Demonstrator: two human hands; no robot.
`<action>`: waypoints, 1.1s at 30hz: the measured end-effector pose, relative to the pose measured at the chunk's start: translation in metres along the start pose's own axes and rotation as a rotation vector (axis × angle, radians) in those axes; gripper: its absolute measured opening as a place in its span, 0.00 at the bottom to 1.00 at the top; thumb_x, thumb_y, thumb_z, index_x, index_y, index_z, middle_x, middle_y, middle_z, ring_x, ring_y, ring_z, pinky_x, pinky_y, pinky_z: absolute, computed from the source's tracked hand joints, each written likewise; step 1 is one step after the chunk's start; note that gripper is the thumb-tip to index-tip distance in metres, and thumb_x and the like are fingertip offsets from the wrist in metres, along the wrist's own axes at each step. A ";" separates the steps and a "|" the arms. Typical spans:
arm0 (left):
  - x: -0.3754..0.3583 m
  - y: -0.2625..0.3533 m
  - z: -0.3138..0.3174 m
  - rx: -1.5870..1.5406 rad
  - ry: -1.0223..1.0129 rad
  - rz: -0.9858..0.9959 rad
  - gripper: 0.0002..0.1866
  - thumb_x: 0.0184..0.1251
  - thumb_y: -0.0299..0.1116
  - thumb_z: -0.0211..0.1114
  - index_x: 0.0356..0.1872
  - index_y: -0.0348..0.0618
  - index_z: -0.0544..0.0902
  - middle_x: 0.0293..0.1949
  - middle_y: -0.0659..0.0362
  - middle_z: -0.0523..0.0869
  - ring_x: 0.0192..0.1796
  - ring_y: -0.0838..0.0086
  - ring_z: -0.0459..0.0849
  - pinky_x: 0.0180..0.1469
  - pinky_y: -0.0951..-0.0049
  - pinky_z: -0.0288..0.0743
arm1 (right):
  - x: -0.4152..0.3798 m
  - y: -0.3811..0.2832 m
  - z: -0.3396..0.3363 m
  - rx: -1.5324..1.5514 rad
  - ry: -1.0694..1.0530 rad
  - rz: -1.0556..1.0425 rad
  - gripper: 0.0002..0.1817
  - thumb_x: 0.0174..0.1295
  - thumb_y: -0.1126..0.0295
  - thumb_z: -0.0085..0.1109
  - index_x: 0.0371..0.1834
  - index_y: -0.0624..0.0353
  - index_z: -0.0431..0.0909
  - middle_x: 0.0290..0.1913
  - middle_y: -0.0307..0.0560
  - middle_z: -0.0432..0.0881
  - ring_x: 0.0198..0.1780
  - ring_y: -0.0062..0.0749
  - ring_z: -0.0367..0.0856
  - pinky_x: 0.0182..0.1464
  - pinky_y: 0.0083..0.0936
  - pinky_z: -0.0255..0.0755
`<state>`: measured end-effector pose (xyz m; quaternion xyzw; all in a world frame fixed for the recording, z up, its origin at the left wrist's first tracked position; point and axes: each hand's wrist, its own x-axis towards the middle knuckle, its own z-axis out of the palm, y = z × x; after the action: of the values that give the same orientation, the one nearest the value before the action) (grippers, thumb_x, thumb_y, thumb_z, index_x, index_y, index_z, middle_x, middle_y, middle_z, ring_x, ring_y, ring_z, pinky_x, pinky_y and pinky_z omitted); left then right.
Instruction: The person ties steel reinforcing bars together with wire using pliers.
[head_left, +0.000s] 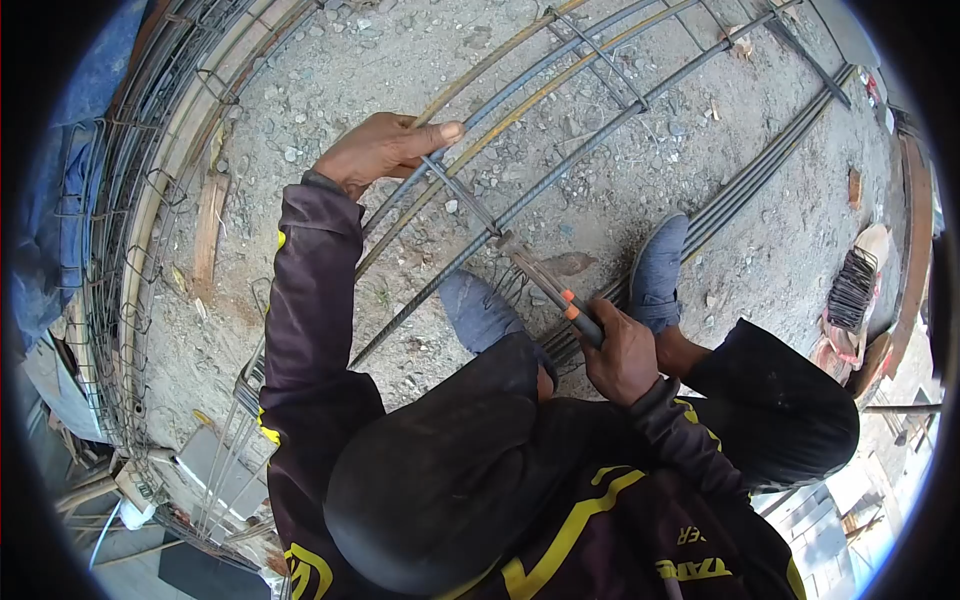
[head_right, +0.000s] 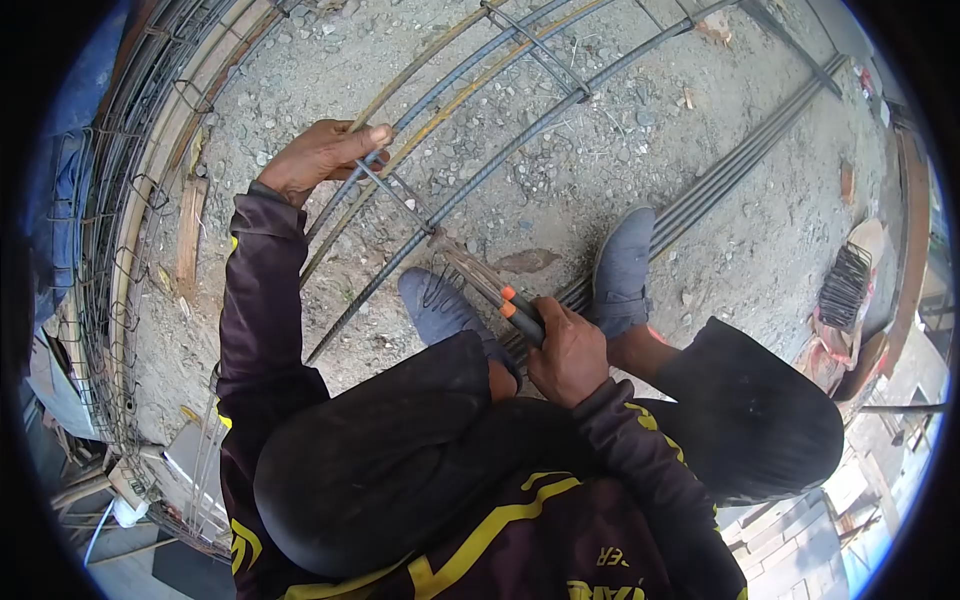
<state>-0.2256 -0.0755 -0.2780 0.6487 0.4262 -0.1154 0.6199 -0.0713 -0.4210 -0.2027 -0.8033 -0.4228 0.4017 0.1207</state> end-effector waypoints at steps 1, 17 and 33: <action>0.003 -0.006 0.000 -0.030 -0.019 0.035 0.43 0.48 0.72 0.72 0.36 0.30 0.87 0.28 0.49 0.85 0.33 0.66 0.86 0.41 0.69 0.80 | 0.001 0.004 0.003 0.034 0.010 -0.005 0.17 0.51 0.75 0.62 0.46 0.62 0.75 0.34 0.59 0.81 0.38 0.58 0.83 0.41 0.47 0.75; 0.011 -0.010 -0.004 -0.106 -0.195 0.154 0.40 0.55 0.67 0.71 0.47 0.33 0.87 0.35 0.51 0.89 0.29 0.78 0.79 0.33 0.77 0.73 | -0.010 -0.003 -0.005 0.022 0.074 -0.024 0.17 0.59 0.69 0.68 0.48 0.64 0.76 0.36 0.57 0.82 0.40 0.56 0.83 0.42 0.40 0.76; 0.018 -0.020 -0.001 -0.136 -0.229 0.186 0.42 0.53 0.72 0.68 0.46 0.34 0.89 0.43 0.42 0.87 0.52 0.52 0.83 0.61 0.52 0.72 | 0.008 0.024 0.000 0.085 -0.003 -0.125 0.21 0.58 0.65 0.69 0.51 0.64 0.77 0.37 0.58 0.84 0.37 0.55 0.85 0.39 0.41 0.78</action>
<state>-0.2285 -0.0698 -0.3044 0.6244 0.2975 -0.1013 0.7151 -0.0548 -0.4297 -0.2196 -0.7690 -0.4548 0.4121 0.1789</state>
